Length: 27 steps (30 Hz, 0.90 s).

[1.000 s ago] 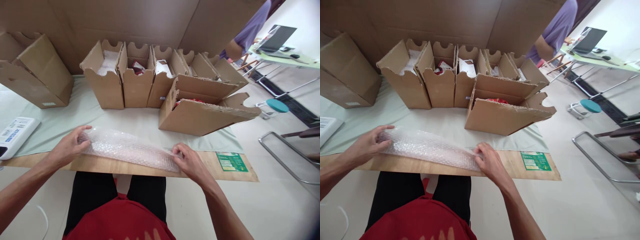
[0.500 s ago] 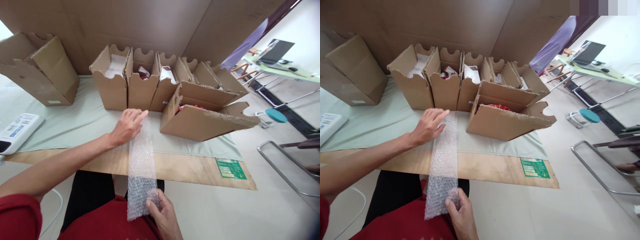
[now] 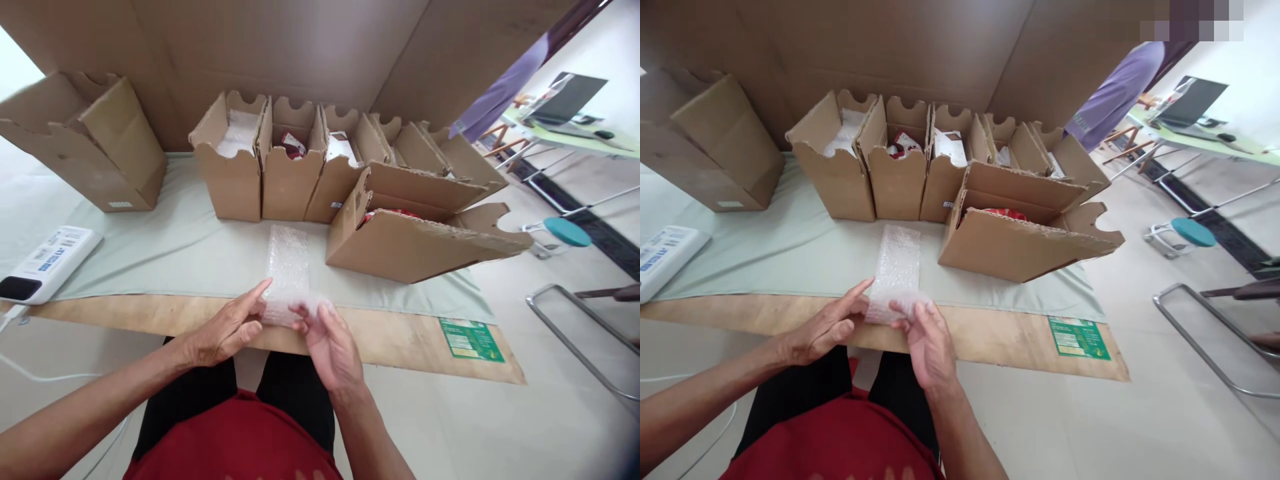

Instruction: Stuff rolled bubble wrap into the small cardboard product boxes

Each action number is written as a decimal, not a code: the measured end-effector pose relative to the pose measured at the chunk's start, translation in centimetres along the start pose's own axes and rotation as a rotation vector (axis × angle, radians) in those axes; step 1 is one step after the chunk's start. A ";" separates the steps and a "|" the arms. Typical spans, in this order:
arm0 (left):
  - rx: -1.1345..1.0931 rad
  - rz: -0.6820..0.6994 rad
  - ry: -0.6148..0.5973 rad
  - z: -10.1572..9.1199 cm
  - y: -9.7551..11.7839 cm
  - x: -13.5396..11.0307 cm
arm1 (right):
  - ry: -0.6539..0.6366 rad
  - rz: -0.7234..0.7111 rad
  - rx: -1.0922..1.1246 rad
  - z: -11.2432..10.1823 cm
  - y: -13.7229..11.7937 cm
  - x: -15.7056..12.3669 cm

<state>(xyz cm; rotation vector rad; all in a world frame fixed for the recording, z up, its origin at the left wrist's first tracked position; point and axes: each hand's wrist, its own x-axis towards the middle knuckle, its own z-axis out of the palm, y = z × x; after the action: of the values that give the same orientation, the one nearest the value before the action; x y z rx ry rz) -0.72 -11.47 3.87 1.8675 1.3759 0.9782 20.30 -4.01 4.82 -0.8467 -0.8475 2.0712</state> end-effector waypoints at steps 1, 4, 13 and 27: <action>0.013 -0.026 0.062 0.5 0.0 0.0 | 0.003 0.002 -0.004 0.2 0.1 0.8; 0.134 -0.054 0.267 2.4 0.1 0.1 | -0.036 0.036 -0.036 0.2 0.3 1.8; 0.481 -0.034 0.353 3.6 0.8 -0.1 | -0.053 0.036 -0.173 0.3 0.2 1.1; 0.632 0.071 0.352 3.2 0.9 -0.7 | -0.348 -0.695 -1.655 -4.2 -0.7 1.5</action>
<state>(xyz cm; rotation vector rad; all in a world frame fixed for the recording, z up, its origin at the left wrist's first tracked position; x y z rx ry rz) 2.32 -12.57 2.78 2.2775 2.0187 1.0177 23.01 -1.24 2.61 -0.6854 -2.6368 0.5506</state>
